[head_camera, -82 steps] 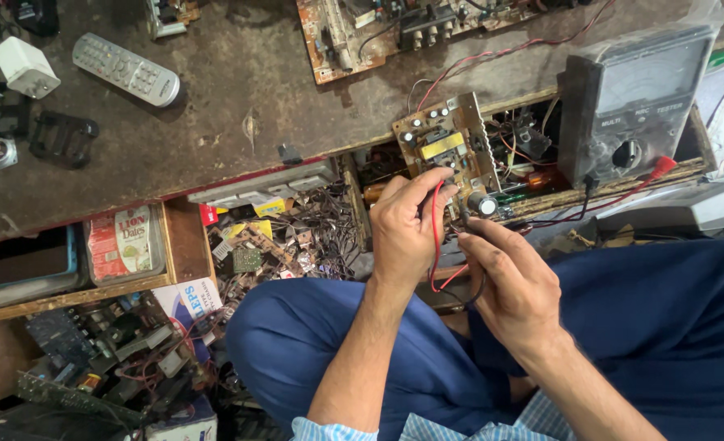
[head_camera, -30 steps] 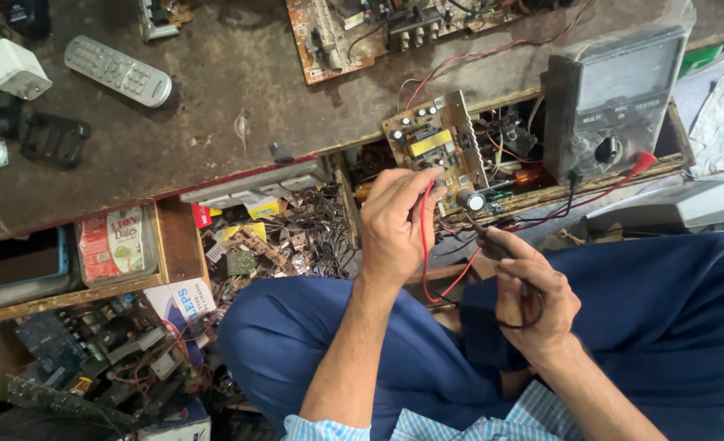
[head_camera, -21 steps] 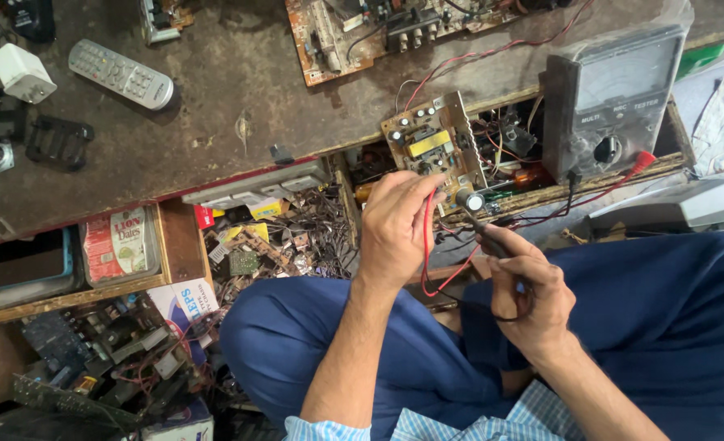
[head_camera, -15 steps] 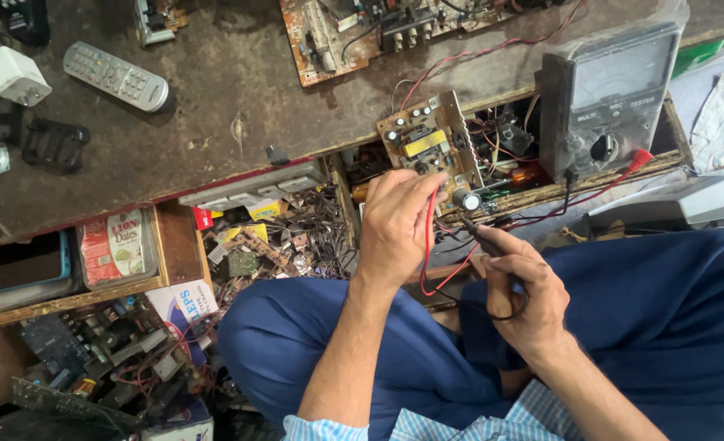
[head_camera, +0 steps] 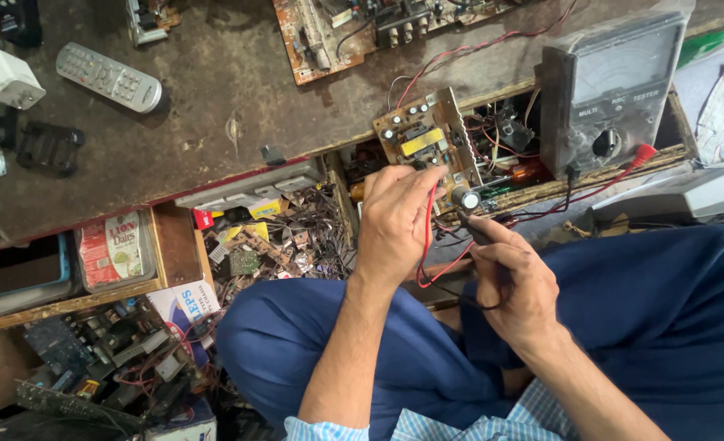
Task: The person sits on the floor at a cluttered workbench and tests electronic circuit boards using a multimeter. They pick up boards, touch multimeter probes to various components and solder points, flip boards over to test the other side, and set boards back on the bench.
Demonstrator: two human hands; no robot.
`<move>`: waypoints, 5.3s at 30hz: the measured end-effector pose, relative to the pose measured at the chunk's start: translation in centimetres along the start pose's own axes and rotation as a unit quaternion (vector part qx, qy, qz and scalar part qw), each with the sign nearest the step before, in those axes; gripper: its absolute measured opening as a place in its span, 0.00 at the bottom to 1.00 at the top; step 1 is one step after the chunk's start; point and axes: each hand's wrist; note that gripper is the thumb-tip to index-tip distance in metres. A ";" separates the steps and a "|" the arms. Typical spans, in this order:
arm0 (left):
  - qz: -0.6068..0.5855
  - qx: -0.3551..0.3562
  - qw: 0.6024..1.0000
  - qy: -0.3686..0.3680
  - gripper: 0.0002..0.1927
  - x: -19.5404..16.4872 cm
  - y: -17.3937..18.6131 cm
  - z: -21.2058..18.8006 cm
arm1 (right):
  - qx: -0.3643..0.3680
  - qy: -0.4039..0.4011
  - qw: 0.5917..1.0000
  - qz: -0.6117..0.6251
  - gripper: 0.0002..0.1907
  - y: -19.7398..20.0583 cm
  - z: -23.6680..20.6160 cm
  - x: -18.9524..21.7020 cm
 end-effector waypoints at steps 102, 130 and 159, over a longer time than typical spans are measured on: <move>-0.009 -0.017 0.999 -0.040 0.13 0.7 -0.2 -0.1 | 0.025 -0.012 1.000 0.010 0.10 -0.5 -0.9 -0.5; -0.013 -0.016 1.000 -0.021 0.12 1.1 -0.6 -0.3 | -0.007 -0.015 1.000 0.015 0.11 -1.8 -1.0 -0.9; -0.008 -0.008 0.999 -0.053 0.14 0.3 0.1 -0.1 | -0.009 -0.003 0.999 0.046 0.09 0.5 -1.8 -0.1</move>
Point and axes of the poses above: each hand's wrist, its own z-axis towards the middle knuckle, its own y-axis out of the back of the hand, x = y × z
